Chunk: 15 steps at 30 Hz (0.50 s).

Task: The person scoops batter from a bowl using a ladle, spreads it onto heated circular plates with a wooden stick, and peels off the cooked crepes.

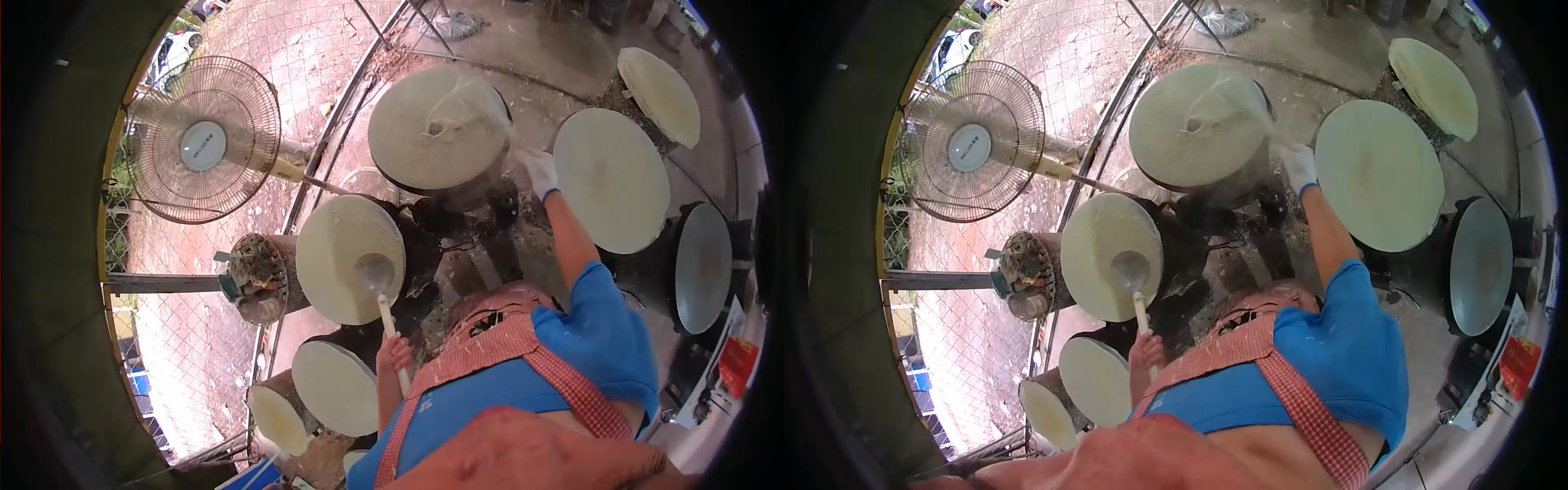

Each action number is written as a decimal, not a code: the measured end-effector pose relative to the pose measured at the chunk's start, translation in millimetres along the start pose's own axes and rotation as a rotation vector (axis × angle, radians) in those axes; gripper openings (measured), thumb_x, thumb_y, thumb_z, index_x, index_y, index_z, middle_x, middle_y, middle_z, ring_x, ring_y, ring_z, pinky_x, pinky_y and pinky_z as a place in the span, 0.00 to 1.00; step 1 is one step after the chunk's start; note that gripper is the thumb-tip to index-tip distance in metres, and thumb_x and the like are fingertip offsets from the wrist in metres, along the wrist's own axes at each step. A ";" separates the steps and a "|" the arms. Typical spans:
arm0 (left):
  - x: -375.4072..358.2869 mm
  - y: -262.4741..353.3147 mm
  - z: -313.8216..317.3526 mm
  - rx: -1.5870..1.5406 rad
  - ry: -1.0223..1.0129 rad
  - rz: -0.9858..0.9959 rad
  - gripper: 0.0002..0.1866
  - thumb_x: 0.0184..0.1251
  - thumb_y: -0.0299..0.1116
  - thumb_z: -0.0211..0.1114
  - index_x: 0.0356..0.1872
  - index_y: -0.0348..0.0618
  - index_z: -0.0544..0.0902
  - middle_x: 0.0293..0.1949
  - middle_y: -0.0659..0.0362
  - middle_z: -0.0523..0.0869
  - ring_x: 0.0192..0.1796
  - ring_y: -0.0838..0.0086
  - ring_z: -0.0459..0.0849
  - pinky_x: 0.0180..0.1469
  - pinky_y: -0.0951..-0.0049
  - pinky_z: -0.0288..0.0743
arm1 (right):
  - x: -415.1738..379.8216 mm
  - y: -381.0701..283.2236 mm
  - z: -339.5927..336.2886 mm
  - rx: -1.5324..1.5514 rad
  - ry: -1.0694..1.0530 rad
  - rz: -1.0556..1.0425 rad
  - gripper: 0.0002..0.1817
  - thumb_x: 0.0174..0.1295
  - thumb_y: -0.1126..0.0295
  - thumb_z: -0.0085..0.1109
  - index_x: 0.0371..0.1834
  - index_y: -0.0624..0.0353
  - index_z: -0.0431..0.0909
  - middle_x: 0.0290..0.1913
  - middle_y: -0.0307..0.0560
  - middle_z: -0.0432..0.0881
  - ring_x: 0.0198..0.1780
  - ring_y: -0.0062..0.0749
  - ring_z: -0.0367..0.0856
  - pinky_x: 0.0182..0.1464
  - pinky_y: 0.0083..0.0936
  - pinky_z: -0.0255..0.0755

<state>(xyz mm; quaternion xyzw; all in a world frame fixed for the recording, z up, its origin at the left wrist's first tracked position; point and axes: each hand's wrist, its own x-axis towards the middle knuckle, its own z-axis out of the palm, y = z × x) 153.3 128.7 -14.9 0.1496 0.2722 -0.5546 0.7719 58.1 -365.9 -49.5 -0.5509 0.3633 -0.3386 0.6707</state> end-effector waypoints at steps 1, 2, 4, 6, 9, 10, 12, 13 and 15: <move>-2.5 1.8 -0.1 0.002 0.003 -0.002 0.17 0.69 0.29 0.42 0.58 0.54 0.67 0.18 0.64 0.61 0.12 0.84 0.57 0.08 0.84 0.53 | -2.8 9.7 1.0 0.002 0.003 0.002 0.12 0.55 0.66 0.51 0.40 0.55 0.80 0.38 0.53 0.81 0.41 0.35 0.80 0.45 0.26 0.72; -8.0 1.3 7.0 0.035 -0.024 0.019 0.18 0.70 0.29 0.41 0.59 0.54 0.66 0.18 0.63 0.61 0.12 0.84 0.57 0.09 0.84 0.53 | -11.2 33.2 5.9 -0.203 -0.034 0.111 0.12 0.55 0.67 0.52 0.40 0.56 0.80 0.38 0.51 0.82 0.40 0.33 0.80 0.44 0.25 0.72; 2.7 3.8 15.5 0.058 -0.075 0.027 0.19 0.70 0.29 0.41 0.60 0.54 0.64 0.18 0.63 0.61 0.12 0.84 0.58 0.09 0.84 0.54 | -37.2 70.0 31.1 0.015 0.025 0.163 0.15 0.54 0.66 0.57 0.43 0.61 0.79 0.36 0.47 0.82 0.39 0.28 0.79 0.44 0.23 0.70; 7.4 6.0 19.1 -0.143 -0.021 -0.028 0.19 0.70 0.30 0.41 0.61 0.57 0.64 0.18 0.63 0.61 0.12 0.83 0.58 0.10 0.84 0.56 | -57.9 78.9 43.7 0.009 -0.027 0.430 0.19 0.51 0.63 0.60 0.44 0.63 0.78 0.34 0.48 0.83 0.39 0.28 0.79 0.44 0.22 0.69; 10.6 7.2 14.6 -0.164 -0.069 -0.071 0.19 0.70 0.32 0.41 0.61 0.59 0.64 0.19 0.62 0.62 0.13 0.82 0.60 0.11 0.82 0.59 | -49.4 48.5 14.4 -0.402 -0.090 -0.011 0.18 0.51 0.64 0.60 0.42 0.65 0.78 0.34 0.45 0.83 0.37 0.25 0.79 0.42 0.22 0.69; 14.0 10.5 13.3 -0.117 -0.125 -0.102 0.19 0.70 0.33 0.41 0.61 0.59 0.64 0.19 0.62 0.62 0.13 0.81 0.61 0.11 0.81 0.60 | -29.1 45.8 0.2 -0.467 -0.076 -0.002 0.16 0.51 0.67 0.60 0.41 0.67 0.78 0.34 0.42 0.83 0.37 0.22 0.78 0.43 0.20 0.69; 13.2 5.9 21.2 -0.097 -0.126 -0.087 0.20 0.69 0.33 0.42 0.62 0.60 0.63 0.18 0.62 0.62 0.13 0.81 0.62 0.12 0.80 0.61 | 22.5 47.8 -10.0 -0.357 -0.043 0.002 0.16 0.53 0.64 0.57 0.40 0.64 0.78 0.35 0.51 0.82 0.39 0.29 0.80 0.43 0.24 0.69; 15.3 7.5 21.7 -0.091 -0.134 -0.083 0.20 0.69 0.32 0.42 0.61 0.59 0.64 0.18 0.62 0.62 0.13 0.81 0.62 0.11 0.81 0.61 | 42.1 32.6 -13.2 -0.627 0.080 -0.093 0.14 0.54 0.62 0.55 0.40 0.59 0.79 0.34 0.53 0.82 0.37 0.35 0.80 0.40 0.27 0.71; 25.9 11.1 23.8 -0.084 -0.142 -0.074 0.19 0.69 0.32 0.42 0.60 0.58 0.65 0.18 0.62 0.62 0.13 0.81 0.62 0.11 0.81 0.60 | 56.9 19.8 -8.8 -0.891 0.206 -0.186 0.13 0.55 0.61 0.54 0.40 0.54 0.79 0.32 0.56 0.81 0.35 0.41 0.81 0.37 0.29 0.72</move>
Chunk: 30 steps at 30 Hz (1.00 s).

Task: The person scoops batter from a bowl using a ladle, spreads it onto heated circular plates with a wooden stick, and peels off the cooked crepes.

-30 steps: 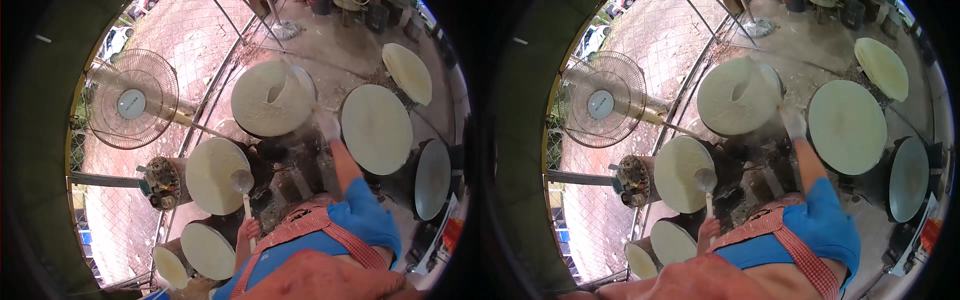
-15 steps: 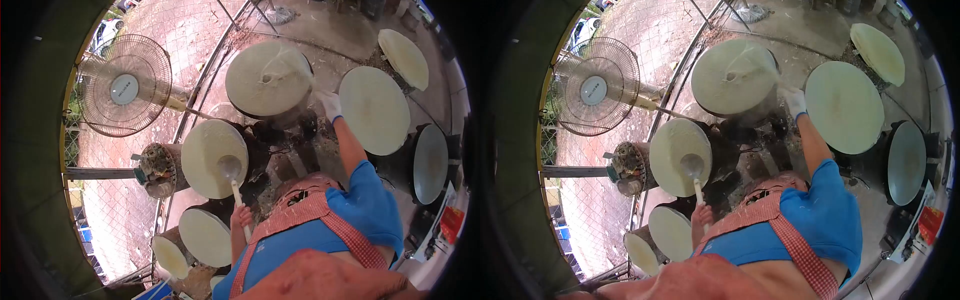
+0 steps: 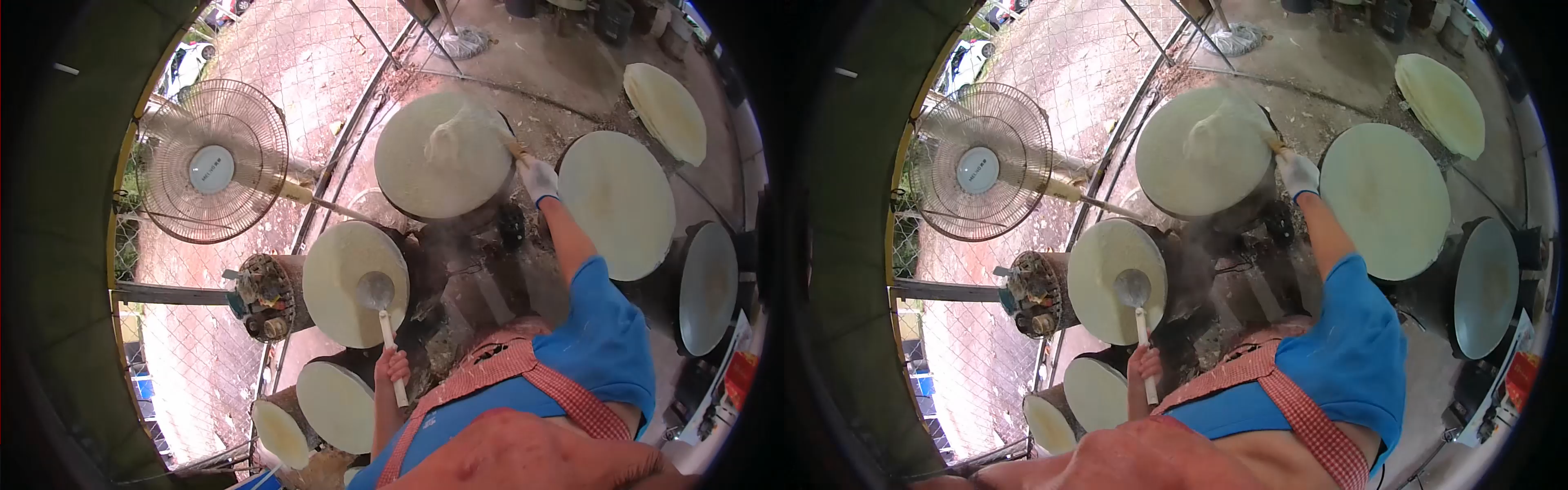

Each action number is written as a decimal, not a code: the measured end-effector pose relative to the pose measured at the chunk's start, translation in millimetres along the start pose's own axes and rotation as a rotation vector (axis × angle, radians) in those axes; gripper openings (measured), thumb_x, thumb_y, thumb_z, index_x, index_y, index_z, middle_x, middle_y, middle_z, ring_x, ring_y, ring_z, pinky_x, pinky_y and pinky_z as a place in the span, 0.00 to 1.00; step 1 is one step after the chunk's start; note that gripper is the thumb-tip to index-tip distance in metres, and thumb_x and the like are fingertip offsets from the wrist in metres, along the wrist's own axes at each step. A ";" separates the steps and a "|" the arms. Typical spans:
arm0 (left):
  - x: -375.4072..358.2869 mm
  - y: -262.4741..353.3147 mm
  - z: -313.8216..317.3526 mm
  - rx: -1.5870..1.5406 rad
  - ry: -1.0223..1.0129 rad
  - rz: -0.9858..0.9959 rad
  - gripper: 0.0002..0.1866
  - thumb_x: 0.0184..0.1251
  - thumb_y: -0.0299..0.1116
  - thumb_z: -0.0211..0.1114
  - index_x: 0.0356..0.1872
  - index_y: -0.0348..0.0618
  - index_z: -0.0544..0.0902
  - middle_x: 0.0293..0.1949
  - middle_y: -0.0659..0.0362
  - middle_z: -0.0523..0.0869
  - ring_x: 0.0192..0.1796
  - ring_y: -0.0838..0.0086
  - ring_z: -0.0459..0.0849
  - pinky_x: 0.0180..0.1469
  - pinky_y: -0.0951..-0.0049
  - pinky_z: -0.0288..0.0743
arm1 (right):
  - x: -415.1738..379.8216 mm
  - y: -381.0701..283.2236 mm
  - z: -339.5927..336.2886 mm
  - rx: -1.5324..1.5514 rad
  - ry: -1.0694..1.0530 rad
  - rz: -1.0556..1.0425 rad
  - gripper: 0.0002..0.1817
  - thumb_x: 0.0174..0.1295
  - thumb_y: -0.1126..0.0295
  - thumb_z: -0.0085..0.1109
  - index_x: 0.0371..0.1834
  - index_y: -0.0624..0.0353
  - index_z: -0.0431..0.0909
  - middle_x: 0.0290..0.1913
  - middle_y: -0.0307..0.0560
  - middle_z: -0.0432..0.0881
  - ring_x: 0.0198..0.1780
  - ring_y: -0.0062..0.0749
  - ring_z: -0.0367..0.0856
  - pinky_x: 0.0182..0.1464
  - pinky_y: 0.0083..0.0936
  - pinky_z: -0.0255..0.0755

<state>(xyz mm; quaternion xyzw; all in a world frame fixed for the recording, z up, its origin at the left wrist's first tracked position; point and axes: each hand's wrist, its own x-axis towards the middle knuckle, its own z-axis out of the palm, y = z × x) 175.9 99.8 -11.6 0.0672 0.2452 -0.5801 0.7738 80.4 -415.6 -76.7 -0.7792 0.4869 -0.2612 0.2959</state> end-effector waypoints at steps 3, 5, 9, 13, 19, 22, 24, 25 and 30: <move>17.3 13.5 1.6 -0.006 0.096 -0.003 0.17 0.68 0.30 0.44 0.56 0.54 0.69 0.17 0.63 0.61 0.12 0.82 0.60 0.10 0.83 0.56 | -11.1 -12.1 4.3 -0.425 -0.070 -0.345 0.12 0.58 0.58 0.49 0.37 0.49 0.78 0.24 0.52 0.79 0.29 0.47 0.79 0.30 0.39 0.71; 40.5 23.6 9.7 -0.055 0.175 -0.003 0.15 0.66 0.30 0.46 0.53 0.53 0.72 0.15 0.65 0.60 0.11 0.83 0.58 0.09 0.83 0.54 | -25.5 -15.5 -23.2 -0.520 -0.201 -0.559 0.11 0.57 0.58 0.50 0.34 0.49 0.77 0.21 0.50 0.78 0.26 0.45 0.79 0.27 0.40 0.71; 106.5 45.3 41.6 0.143 0.226 0.026 0.07 0.64 0.33 0.49 0.32 0.44 0.75 0.11 0.66 0.57 0.09 0.82 0.57 0.07 0.81 0.51 | -32.4 3.6 -45.7 -0.298 0.025 -0.341 0.09 0.56 0.58 0.52 0.33 0.47 0.78 0.23 0.52 0.77 0.26 0.48 0.78 0.28 0.40 0.71; 184.3 56.0 74.5 0.129 0.084 -0.154 0.16 0.63 0.30 0.48 0.15 0.48 0.59 0.11 0.67 0.59 0.08 0.83 0.55 0.07 0.83 0.50 | -66.9 0.2 -42.9 -0.431 -0.121 -0.450 0.10 0.56 0.58 0.54 0.36 0.47 0.79 0.23 0.53 0.77 0.25 0.49 0.77 0.27 0.40 0.70; 253.2 -4.1 121.1 0.626 0.259 0.201 0.13 0.60 0.29 0.52 0.19 0.47 0.59 0.12 0.68 0.58 0.10 0.84 0.56 0.09 0.83 0.51 | -106.1 32.4 -31.2 -0.607 0.066 -0.308 0.10 0.56 0.56 0.52 0.33 0.46 0.79 0.19 0.50 0.74 0.19 0.47 0.74 0.20 0.41 0.68; 291.2 -36.0 126.4 0.570 0.411 0.234 0.12 0.58 0.30 0.53 0.22 0.48 0.59 0.12 0.66 0.59 0.10 0.82 0.56 0.10 0.81 0.52 | -147.2 15.2 9.6 -0.393 0.019 -0.401 0.10 0.56 0.55 0.52 0.32 0.44 0.78 0.19 0.49 0.75 0.18 0.45 0.75 0.20 0.41 0.69; 262.3 -43.1 140.4 0.414 0.247 0.114 0.11 0.59 0.30 0.53 0.23 0.48 0.60 0.12 0.66 0.60 0.09 0.82 0.55 0.10 0.80 0.52 | -158.7 -23.3 1.5 -0.373 -0.036 -0.295 0.09 0.52 0.59 0.58 0.34 0.46 0.80 0.22 0.49 0.77 0.22 0.45 0.77 0.25 0.38 0.70; 242.8 -34.8 144.1 0.263 0.094 0.021 0.11 0.59 0.31 0.54 0.24 0.48 0.60 0.13 0.66 0.60 0.09 0.82 0.55 0.10 0.80 0.52 | -161.8 -31.1 -14.5 -0.375 -0.040 -0.284 0.09 0.52 0.59 0.58 0.34 0.46 0.80 0.22 0.49 0.77 0.22 0.45 0.77 0.25 0.38 0.70; 130.2 -23.9 70.9 0.655 0.131 0.100 0.15 0.68 0.38 0.47 0.45 0.37 0.71 0.17 0.64 0.62 0.14 0.83 0.61 0.12 0.82 0.58 | -184.0 -30.8 -46.4 -0.309 0.151 -0.594 0.09 0.47 0.64 0.64 0.33 0.48 0.80 0.16 0.42 0.70 0.16 0.37 0.71 0.18 0.31 0.64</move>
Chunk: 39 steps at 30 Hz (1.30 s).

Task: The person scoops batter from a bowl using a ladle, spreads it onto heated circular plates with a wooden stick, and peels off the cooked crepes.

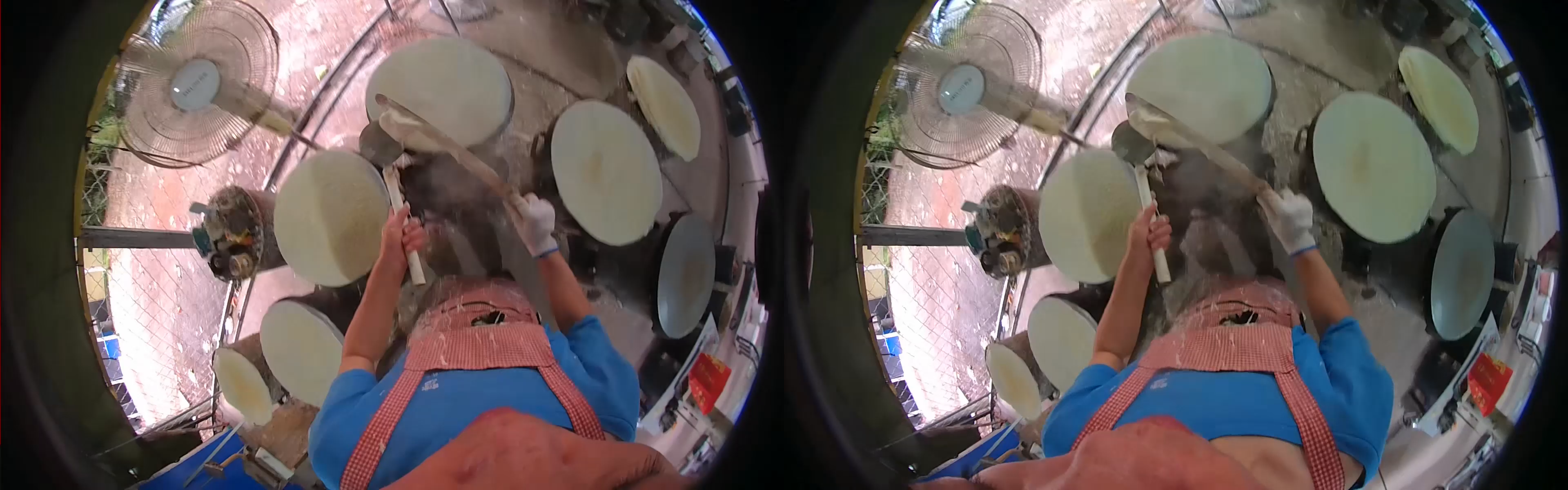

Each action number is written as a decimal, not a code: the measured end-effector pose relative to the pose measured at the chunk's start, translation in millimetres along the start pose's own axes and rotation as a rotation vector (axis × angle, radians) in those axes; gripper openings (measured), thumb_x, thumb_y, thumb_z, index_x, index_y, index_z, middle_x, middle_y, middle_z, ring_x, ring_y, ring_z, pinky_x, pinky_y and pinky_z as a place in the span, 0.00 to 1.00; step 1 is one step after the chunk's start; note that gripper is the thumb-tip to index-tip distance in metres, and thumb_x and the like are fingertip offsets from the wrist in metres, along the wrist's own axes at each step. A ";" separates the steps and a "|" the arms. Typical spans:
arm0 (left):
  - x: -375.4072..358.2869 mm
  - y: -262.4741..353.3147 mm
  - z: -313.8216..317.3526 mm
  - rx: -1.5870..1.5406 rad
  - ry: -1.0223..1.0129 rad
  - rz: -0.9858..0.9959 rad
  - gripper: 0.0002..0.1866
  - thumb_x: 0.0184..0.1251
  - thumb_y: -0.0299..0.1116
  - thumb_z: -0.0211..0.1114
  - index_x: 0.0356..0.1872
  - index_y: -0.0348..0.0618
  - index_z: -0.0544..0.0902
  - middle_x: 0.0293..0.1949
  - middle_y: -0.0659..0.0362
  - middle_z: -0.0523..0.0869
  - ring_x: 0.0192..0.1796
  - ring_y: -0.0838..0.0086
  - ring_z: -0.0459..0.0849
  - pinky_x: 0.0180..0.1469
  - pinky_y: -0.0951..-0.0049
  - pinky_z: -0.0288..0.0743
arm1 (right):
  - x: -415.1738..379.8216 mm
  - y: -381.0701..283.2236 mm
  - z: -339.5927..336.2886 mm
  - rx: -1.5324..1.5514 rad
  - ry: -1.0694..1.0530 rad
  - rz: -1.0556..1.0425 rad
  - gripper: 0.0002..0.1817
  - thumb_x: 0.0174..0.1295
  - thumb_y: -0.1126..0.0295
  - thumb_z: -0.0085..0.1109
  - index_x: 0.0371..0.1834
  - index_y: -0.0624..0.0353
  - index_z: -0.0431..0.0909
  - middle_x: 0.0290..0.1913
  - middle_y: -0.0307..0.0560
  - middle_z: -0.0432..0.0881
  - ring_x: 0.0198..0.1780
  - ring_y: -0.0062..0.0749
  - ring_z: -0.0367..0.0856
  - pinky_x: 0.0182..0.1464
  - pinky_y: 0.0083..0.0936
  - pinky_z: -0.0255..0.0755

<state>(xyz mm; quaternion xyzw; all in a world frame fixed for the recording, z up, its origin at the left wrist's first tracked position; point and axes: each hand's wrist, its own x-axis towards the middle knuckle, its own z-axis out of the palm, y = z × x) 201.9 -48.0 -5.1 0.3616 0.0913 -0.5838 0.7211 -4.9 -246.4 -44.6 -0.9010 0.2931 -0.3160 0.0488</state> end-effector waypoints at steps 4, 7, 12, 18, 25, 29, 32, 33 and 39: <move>-4.5 5.0 -12.3 -0.686 -0.302 -0.455 0.17 0.70 0.36 0.44 0.53 0.36 0.69 0.19 0.63 0.62 0.15 0.81 0.61 0.12 0.79 0.59 | -38.4 -12.5 0.2 0.166 0.006 0.083 0.10 0.47 0.67 0.64 0.35 0.51 0.81 0.18 0.43 0.72 0.19 0.37 0.73 0.21 0.29 0.66; -30.1 -8.5 4.7 -0.744 -0.270 -0.491 0.18 0.70 0.36 0.43 0.54 0.34 0.68 0.20 0.63 0.61 0.15 0.81 0.61 0.13 0.79 0.59 | -56.2 -17.3 -6.8 0.353 0.107 0.126 0.12 0.47 0.72 0.65 0.37 0.58 0.81 0.26 0.44 0.80 0.20 0.33 0.75 0.24 0.27 0.69; -48.9 -47.6 36.3 -0.771 -0.136 -0.624 0.18 0.68 0.40 0.46 0.18 0.44 0.63 0.12 0.66 0.60 0.12 0.81 0.61 0.12 0.78 0.57 | -80.0 -7.2 -81.6 1.171 -0.496 1.113 0.16 0.54 0.66 0.60 0.46 0.58 0.78 0.20 0.33 0.74 0.17 0.15 0.67 0.17 0.14 0.61; -8.9 -132.5 100.8 -0.711 -0.124 -0.751 0.20 0.68 0.38 0.46 0.14 0.45 0.61 0.11 0.65 0.60 0.11 0.80 0.59 0.12 0.78 0.56 | -152.0 83.6 -158.4 1.172 -0.212 1.277 0.19 0.53 0.66 0.60 0.49 0.58 0.76 0.18 0.32 0.70 0.13 0.13 0.62 0.13 0.12 0.54; 110.2 -225.1 193.6 -0.288 -0.208 -0.748 0.12 0.65 0.32 0.49 0.22 0.46 0.62 0.13 0.67 0.60 0.10 0.83 0.57 0.12 0.80 0.56 | -196.3 171.7 -204.3 0.983 0.035 1.353 0.19 0.53 0.68 0.59 0.50 0.58 0.76 0.23 0.30 0.73 0.19 0.09 0.63 0.17 0.10 0.55; 129.3 -272.3 220.0 0.139 -0.026 -0.285 0.10 0.61 0.26 0.53 0.29 0.49 0.59 0.17 0.67 0.59 0.12 0.84 0.56 0.12 0.82 0.53 | -190.8 176.6 -192.8 0.873 -0.072 1.312 0.21 0.54 0.63 0.59 0.52 0.57 0.75 0.23 0.34 0.75 0.21 0.14 0.66 0.22 0.15 0.60; 121.0 -276.2 226.5 0.192 0.062 -0.176 0.12 0.59 0.23 0.53 0.31 0.51 0.58 0.18 0.66 0.60 0.13 0.84 0.57 0.11 0.83 0.53 | -192.9 172.1 -182.9 0.525 -0.116 1.042 0.21 0.54 0.59 0.57 0.52 0.51 0.75 0.24 0.46 0.79 0.22 0.30 0.74 0.26 0.26 0.66; 118.5 -274.4 223.8 0.208 0.114 -0.167 0.12 0.59 0.23 0.53 0.31 0.51 0.59 0.18 0.67 0.60 0.13 0.84 0.57 0.11 0.83 0.53 | -191.6 166.8 -181.4 0.280 -0.088 0.786 0.20 0.55 0.56 0.56 0.51 0.47 0.76 0.26 0.54 0.80 0.24 0.40 0.77 0.28 0.32 0.68; 117.9 -259.2 204.0 0.127 0.071 -0.263 0.12 0.60 0.23 0.53 0.31 0.51 0.59 0.17 0.67 0.61 0.13 0.84 0.59 0.12 0.84 0.54 | -172.9 172.3 -179.9 -0.113 -0.358 0.796 0.17 0.57 0.52 0.51 0.42 0.47 0.79 0.24 0.57 0.77 0.28 0.50 0.78 0.30 0.42 0.70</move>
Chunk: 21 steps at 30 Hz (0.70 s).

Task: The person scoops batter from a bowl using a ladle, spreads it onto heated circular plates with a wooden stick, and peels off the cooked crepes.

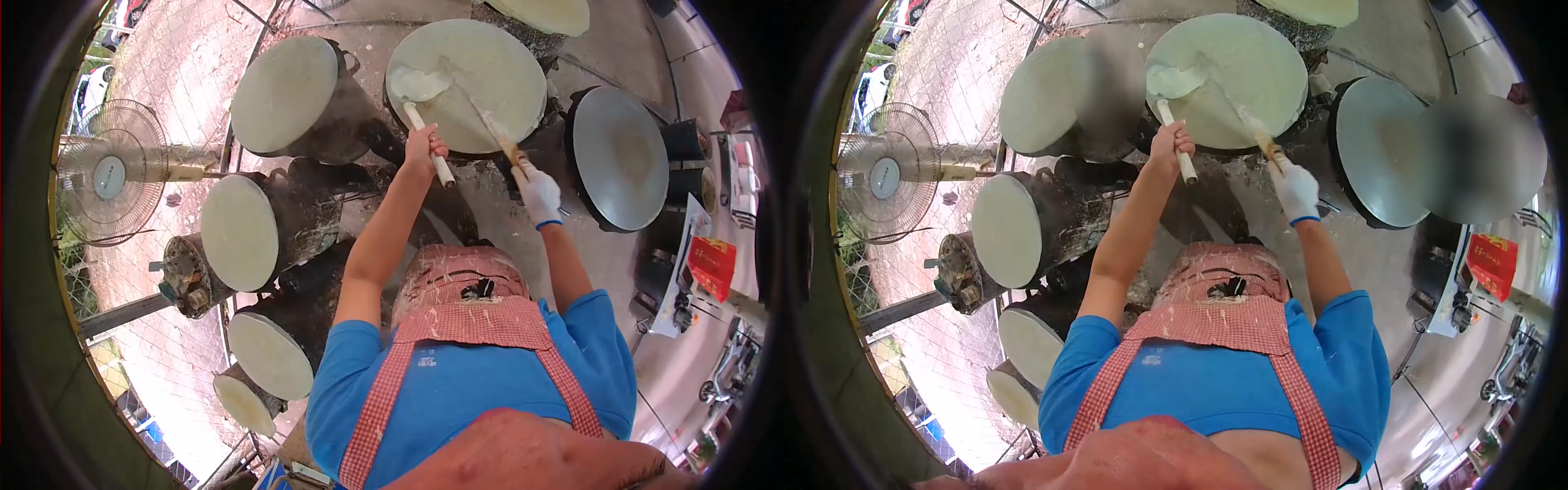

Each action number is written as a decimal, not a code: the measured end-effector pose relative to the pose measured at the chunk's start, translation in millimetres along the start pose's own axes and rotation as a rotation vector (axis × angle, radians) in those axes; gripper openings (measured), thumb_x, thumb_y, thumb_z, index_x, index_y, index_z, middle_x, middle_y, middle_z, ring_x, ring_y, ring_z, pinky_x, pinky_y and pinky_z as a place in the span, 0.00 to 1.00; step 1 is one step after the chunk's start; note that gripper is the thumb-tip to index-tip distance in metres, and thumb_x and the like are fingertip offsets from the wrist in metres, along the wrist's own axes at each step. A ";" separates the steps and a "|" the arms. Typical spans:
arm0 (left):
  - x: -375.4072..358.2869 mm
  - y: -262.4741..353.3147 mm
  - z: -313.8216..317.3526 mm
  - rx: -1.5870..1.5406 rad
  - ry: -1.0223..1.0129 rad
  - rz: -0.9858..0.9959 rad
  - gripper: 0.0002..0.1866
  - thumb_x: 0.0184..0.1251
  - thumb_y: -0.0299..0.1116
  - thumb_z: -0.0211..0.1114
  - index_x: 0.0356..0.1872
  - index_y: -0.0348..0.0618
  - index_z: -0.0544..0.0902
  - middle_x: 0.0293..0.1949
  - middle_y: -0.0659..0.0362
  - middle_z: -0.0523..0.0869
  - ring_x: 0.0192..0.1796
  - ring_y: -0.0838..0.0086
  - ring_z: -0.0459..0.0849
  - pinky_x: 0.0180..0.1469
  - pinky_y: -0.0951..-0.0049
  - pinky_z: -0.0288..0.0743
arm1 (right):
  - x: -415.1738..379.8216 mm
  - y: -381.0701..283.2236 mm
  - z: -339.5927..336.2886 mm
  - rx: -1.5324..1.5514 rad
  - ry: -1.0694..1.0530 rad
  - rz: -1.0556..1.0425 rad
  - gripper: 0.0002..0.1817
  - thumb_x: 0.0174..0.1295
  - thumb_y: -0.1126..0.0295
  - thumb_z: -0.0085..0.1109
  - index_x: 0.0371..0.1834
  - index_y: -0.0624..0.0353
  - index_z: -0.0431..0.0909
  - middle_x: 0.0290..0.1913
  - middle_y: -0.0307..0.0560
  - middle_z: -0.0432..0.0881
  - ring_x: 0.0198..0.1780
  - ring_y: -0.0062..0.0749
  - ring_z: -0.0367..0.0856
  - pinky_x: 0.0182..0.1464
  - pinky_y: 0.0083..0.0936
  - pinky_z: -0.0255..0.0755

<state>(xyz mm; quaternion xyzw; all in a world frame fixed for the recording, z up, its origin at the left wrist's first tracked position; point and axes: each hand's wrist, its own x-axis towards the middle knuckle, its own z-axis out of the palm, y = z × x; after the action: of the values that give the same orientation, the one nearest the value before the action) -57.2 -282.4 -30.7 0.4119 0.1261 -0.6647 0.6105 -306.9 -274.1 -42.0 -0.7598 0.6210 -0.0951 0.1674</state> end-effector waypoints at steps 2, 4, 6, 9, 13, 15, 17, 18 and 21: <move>-6.9 -0.2 7.3 -0.004 0.023 0.024 0.11 0.60 0.23 0.53 0.29 0.50 0.59 0.17 0.67 0.61 0.13 0.84 0.59 0.11 0.84 0.54 | -3.3 -11.8 22.6 0.334 0.131 -0.139 0.16 0.57 0.52 0.51 0.40 0.47 0.80 0.25 0.58 0.78 0.29 0.49 0.78 0.30 0.42 0.70; -9.8 -1.8 6.8 -0.009 0.058 0.047 0.10 0.61 0.23 0.52 0.28 0.48 0.60 0.16 0.67 0.60 0.13 0.85 0.59 0.11 0.84 0.54 | -6.9 -17.5 20.6 0.219 0.041 -0.084 0.16 0.57 0.53 0.51 0.40 0.48 0.80 0.27 0.58 0.79 0.31 0.49 0.79 0.34 0.41 0.71; -5.5 3.3 2.7 -0.100 0.017 -0.026 0.10 0.61 0.23 0.52 0.24 0.45 0.60 0.15 0.68 0.60 0.13 0.84 0.59 0.11 0.83 0.54 | -1.0 -21.5 5.7 -0.017 -0.025 -0.051 0.16 0.56 0.53 0.52 0.41 0.49 0.79 0.28 0.56 0.79 0.33 0.50 0.78 0.37 0.40 0.70; -5.8 11.6 -1.3 -0.155 -0.022 -0.102 0.12 0.61 0.23 0.52 0.21 0.45 0.60 0.15 0.68 0.59 0.12 0.84 0.58 0.10 0.83 0.54 | -5.0 -12.5 26.4 0.221 -0.021 0.031 0.17 0.56 0.55 0.54 0.44 0.50 0.78 0.34 0.57 0.79 0.38 0.48 0.78 0.40 0.35 0.70; -9.1 19.2 -10.6 -0.062 -0.060 -0.077 0.10 0.60 0.26 0.51 0.22 0.46 0.60 0.14 0.68 0.59 0.12 0.85 0.57 0.11 0.83 0.53 | -23.1 -22.0 31.8 0.229 -0.070 0.018 0.18 0.56 0.54 0.53 0.48 0.47 0.76 0.36 0.58 0.78 0.39 0.47 0.78 0.40 0.35 0.70; -31.2 51.7 -26.0 -0.568 -0.392 -0.679 0.11 0.62 0.30 0.51 0.22 0.45 0.62 0.12 0.68 0.59 0.11 0.84 0.58 0.10 0.83 0.52 | -17.9 -22.0 6.4 0.055 -0.122 0.080 0.19 0.57 0.52 0.51 0.48 0.47 0.76 0.34 0.57 0.79 0.38 0.47 0.78 0.39 0.37 0.70; -74.0 53.3 -55.1 -0.057 -0.554 -0.166 0.14 0.65 0.35 0.51 0.21 0.45 0.62 0.11 0.69 0.58 0.10 0.84 0.58 0.09 0.82 0.52 | -15.6 -3.3 4.3 0.198 -0.006 0.113 0.19 0.57 0.52 0.51 0.48 0.47 0.77 0.34 0.56 0.80 0.39 0.48 0.78 0.40 0.37 0.70; -90.0 53.3 -68.0 -0.231 -0.570 -0.331 0.12 0.66 0.36 0.50 0.24 0.44 0.65 0.11 0.68 0.58 0.10 0.84 0.58 0.09 0.83 0.52 | -13.2 3.5 19.8 0.200 0.009 0.104 0.19 0.57 0.52 0.51 0.48 0.47 0.77 0.34 0.56 0.80 0.39 0.48 0.78 0.40 0.37 0.70; -122.4 49.4 -86.3 -0.408 -0.470 -0.459 0.08 0.68 0.36 0.48 0.33 0.45 0.71 0.13 0.67 0.59 0.11 0.85 0.58 0.08 0.83 0.53 | -38.2 -1.7 36.9 0.481 0.020 0.086 0.18 0.55 0.52 0.53 0.46 0.48 0.78 0.37 0.55 0.80 0.41 0.48 0.78 0.42 0.34 0.71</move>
<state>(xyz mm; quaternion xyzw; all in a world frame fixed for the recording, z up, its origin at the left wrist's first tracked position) 11.7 -148.9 17.5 0.0795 0.2011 -0.8216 0.5275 -300.3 -231.5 -73.2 -0.6698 0.6140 -0.2404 0.3414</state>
